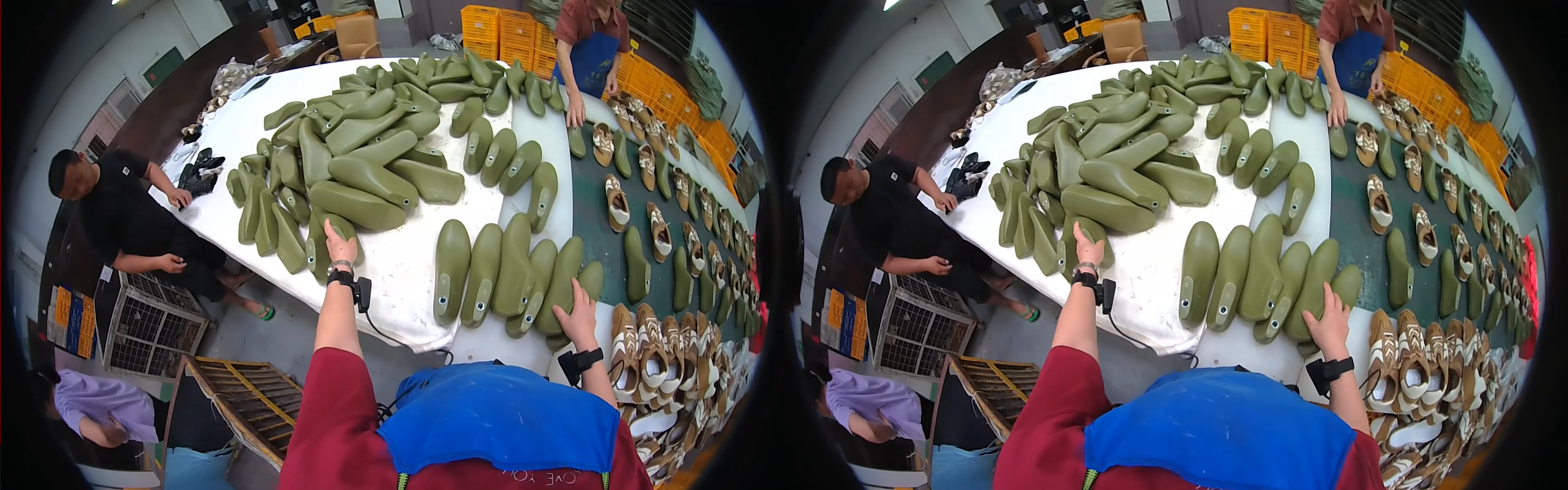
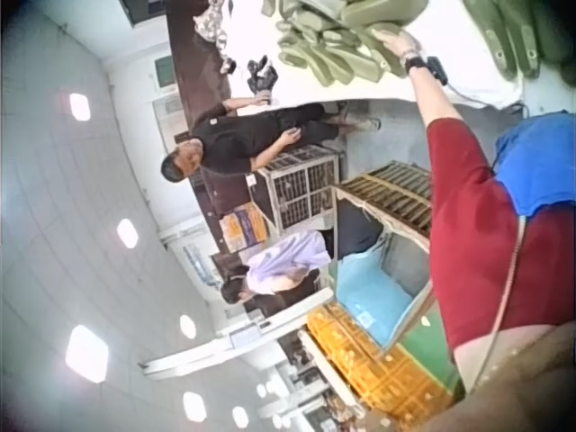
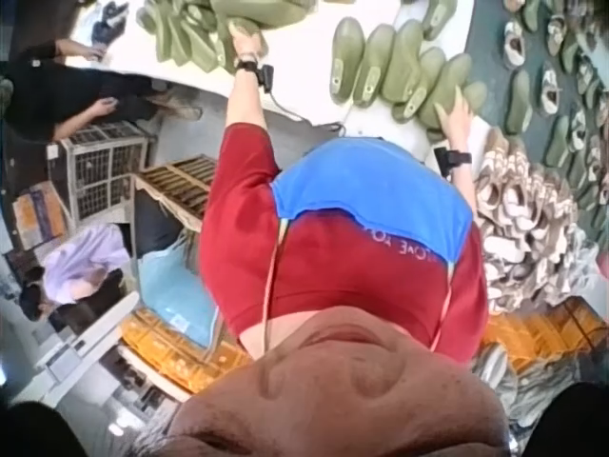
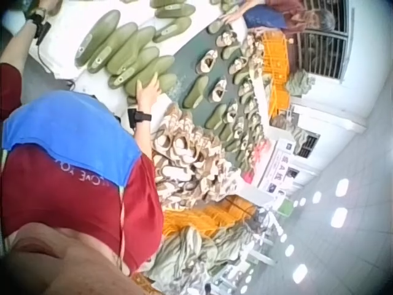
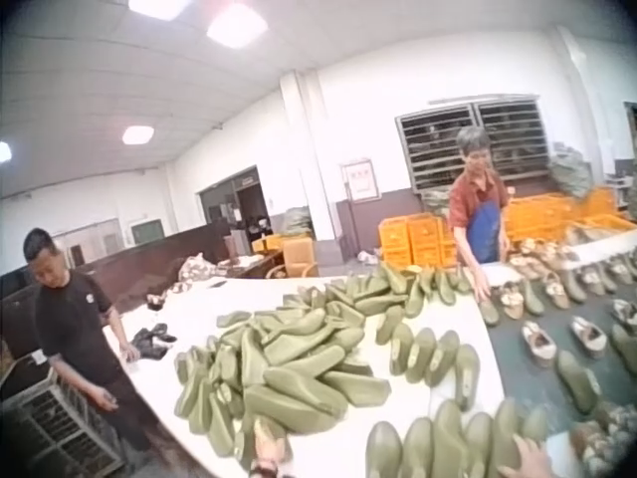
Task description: Manually assemble shoe components onto lasts and position them on a conveyor belt in a footwear factory.
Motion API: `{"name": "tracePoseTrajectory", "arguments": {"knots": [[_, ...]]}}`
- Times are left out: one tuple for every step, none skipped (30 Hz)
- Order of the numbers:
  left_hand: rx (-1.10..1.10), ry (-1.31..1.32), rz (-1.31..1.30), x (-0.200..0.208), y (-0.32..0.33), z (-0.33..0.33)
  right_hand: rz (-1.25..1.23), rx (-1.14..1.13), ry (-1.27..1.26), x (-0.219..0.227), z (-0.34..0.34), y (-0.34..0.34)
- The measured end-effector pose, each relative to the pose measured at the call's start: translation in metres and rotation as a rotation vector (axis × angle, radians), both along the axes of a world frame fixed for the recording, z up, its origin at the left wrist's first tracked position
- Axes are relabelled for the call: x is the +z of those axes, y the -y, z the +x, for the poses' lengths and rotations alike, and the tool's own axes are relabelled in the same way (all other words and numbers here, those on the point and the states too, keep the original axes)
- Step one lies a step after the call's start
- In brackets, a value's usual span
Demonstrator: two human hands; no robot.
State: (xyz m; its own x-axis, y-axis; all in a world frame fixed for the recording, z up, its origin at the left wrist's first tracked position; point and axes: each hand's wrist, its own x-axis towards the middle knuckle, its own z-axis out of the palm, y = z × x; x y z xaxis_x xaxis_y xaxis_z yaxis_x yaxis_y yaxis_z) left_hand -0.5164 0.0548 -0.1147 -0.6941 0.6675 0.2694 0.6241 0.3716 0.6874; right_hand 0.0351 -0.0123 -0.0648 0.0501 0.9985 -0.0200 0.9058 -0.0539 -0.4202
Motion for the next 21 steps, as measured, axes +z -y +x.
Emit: {"name": "tracePoseTrajectory", "arguments": {"knots": [[0.009, 0.004, 0.008, 0.0, 0.0, 0.002, -0.009, 0.003, 0.008, -0.002, 0.0, -0.002], [0.038, 0.085, -0.076, 0.006, -0.001, 0.012, -0.014, -0.004, 0.012, -0.004, 0.002, -0.001], [0.056, 0.165, -0.163, 0.015, -0.002, 0.027, -0.012, -0.016, 0.017, -0.006, 0.006, 0.002], [0.018, 0.198, -0.17, 0.025, 0.008, 0.044, -0.007, -0.015, 0.005, -0.007, 0.009, 0.003], [-0.05, 0.104, -0.08, 0.005, 0.029, 0.045, 0.004, 0.012, -0.012, -0.005, 0.006, 0.002], [-0.126, 0.194, -0.206, 0.014, 0.044, 0.075, -0.002, -0.005, -0.007, -0.006, 0.009, 0.003], [-0.196, 0.18, -0.268, 0.016, 0.064, 0.094, -0.014, -0.025, 0.005, -0.003, 0.008, 0.004], [-0.323, 0.226, -0.369, 0.021, 0.085, 0.114, -0.029, -0.048, 0.018, -0.002, 0.008, 0.005], [-0.407, -0.024, -0.452, 0.01, 0.105, 0.13, -0.03, -0.029, 0.021, -0.002, 0.006, 0.003], [-0.449, -0.1, -0.5, 0.027, 0.116, 0.157, -0.004, -0.016, 0.019, -0.006, 0.008, 0.002], [-0.551, -0.003, -0.507, 0.04, 0.118, 0.172, 0.021, -0.007, 0.017, -0.009, 0.011, 0.002], [-0.566, -0.056, -0.531, 0.037, 0.117, 0.185, 0.017, 0.006, 0.019, -0.008, 0.008, 0.001], [-0.593, -0.109, -0.555, 0.034, 0.114, 0.196, 0.02, 0.005, 0.022, -0.007, 0.008, -0.001], [-0.596, -0.104, -0.559, 0.035, 0.111, 0.193, 0.024, 0.003, 0.024, -0.006, 0.008, -0.003], [-0.638, -0.052, -0.535, 0.037, 0.105, 0.185, 0.019, -0.001, 0.028, -0.007, 0.008, -0.004], [-0.692, -0.002, -0.512, 0.039, 0.096, 0.179, 0.02, -0.011, 0.03, -0.009, 0.01, -0.004], [-0.784, 0.05, -0.429, 0.035, 0.091, 0.166, 0.024, -0.015, 0.031, -0.008, 0.01, -0.003], [-0.877, 0.101, -0.343, 0.028, 0.081, 0.149, 0.013, -0.014, 0.022, -0.004, 0.009, -0.003], [-0.758, 0.0, -0.136, 0.026, 0.065, 0.133, 0.018, -0.025, 0.025, -0.007, 0.01, -0.003], [-0.637, -0.094, 0.071, 0.03, 0.045, 0.118, 0.043, -0.006, 0.04, -0.013, 0.012, -0.005], [-0.471, -0.422, 0.007, 0.054, 0.022, 0.112, 0.061, -0.001, 0.059, -0.018, 0.018, -0.003]]}}
